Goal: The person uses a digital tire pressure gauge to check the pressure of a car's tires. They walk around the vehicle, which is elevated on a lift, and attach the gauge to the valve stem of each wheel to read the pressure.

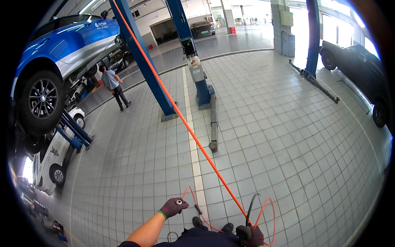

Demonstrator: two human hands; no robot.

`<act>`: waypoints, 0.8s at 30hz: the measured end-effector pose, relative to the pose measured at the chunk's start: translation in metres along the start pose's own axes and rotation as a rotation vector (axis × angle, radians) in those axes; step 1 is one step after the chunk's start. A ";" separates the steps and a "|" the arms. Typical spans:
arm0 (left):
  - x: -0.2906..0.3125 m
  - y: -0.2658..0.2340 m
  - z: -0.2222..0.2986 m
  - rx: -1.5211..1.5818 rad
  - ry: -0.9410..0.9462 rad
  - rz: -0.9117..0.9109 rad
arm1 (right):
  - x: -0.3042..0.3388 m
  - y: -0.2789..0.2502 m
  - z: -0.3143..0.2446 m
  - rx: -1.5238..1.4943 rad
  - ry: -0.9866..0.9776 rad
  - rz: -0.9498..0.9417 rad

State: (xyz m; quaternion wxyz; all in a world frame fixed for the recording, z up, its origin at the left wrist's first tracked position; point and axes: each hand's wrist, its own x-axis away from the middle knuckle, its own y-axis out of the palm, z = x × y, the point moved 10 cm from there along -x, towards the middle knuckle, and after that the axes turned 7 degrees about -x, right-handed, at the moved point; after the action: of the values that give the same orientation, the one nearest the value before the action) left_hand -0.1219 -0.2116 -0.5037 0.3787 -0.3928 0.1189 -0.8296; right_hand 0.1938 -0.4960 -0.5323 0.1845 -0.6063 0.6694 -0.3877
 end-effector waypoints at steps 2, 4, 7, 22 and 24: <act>0.006 -0.008 0.003 -0.043 0.039 0.088 | -0.011 0.015 0.004 0.011 0.061 -0.005; 0.004 -0.016 -0.022 -0.003 0.105 0.198 | -0.028 0.046 0.009 0.077 -0.055 -0.143; 0.017 -0.035 -0.020 0.069 0.177 0.291 | -0.035 0.104 0.047 -0.005 -0.032 -0.243; 0.152 -0.205 -0.146 0.253 0.001 0.735 | -0.124 0.173 -0.071 -0.291 -0.106 -0.261; 0.177 -0.236 -0.155 0.217 0.042 0.792 | -0.147 0.181 -0.132 -0.316 -0.159 -0.305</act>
State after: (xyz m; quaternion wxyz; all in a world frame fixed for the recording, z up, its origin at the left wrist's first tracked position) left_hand -0.4346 -0.1926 -0.3901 0.7054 -0.2575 0.1802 -0.6353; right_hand 0.0074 -0.3232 -0.6161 0.0785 -0.7504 0.6057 -0.2527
